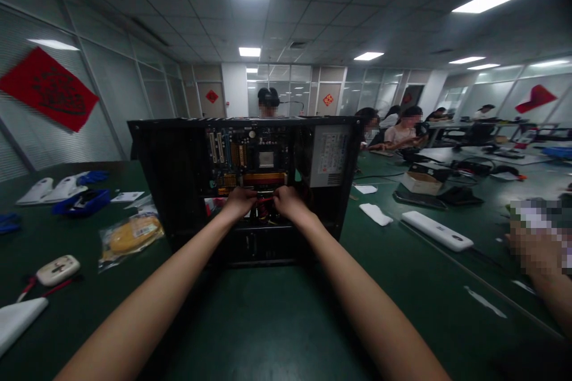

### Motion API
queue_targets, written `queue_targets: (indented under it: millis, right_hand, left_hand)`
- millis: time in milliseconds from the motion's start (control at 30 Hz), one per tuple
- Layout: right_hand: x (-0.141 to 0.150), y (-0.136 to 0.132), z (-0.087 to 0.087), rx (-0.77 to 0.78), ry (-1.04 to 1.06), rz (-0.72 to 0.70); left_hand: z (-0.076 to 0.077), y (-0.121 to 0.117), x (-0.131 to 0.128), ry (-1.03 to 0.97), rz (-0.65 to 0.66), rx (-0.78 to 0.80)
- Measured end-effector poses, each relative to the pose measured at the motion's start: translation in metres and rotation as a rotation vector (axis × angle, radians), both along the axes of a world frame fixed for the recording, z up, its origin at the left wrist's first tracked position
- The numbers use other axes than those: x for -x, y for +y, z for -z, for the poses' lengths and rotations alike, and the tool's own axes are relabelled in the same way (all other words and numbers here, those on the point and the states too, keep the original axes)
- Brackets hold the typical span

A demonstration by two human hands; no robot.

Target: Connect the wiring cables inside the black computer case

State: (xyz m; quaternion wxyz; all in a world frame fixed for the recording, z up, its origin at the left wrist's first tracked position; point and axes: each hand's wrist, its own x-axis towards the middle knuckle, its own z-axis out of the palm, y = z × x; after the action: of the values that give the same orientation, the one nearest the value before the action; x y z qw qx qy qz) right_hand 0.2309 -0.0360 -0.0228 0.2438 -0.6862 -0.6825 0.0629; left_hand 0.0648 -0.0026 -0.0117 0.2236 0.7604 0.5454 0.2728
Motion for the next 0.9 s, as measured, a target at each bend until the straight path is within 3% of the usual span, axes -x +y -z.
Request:
queue_targets:
  millis: [533,900]
  right_hand:
    - [0.000,0.002,-0.001,0.001,-0.025,0.006]
    - [0.000,0.005,0.003,-0.014,-0.045,0.022]
  left_hand:
    - [0.001,0.011,-0.005,0.060,-0.092,-0.040]
    - [0.003,0.007,-0.005,0.030,-0.030,-0.033]
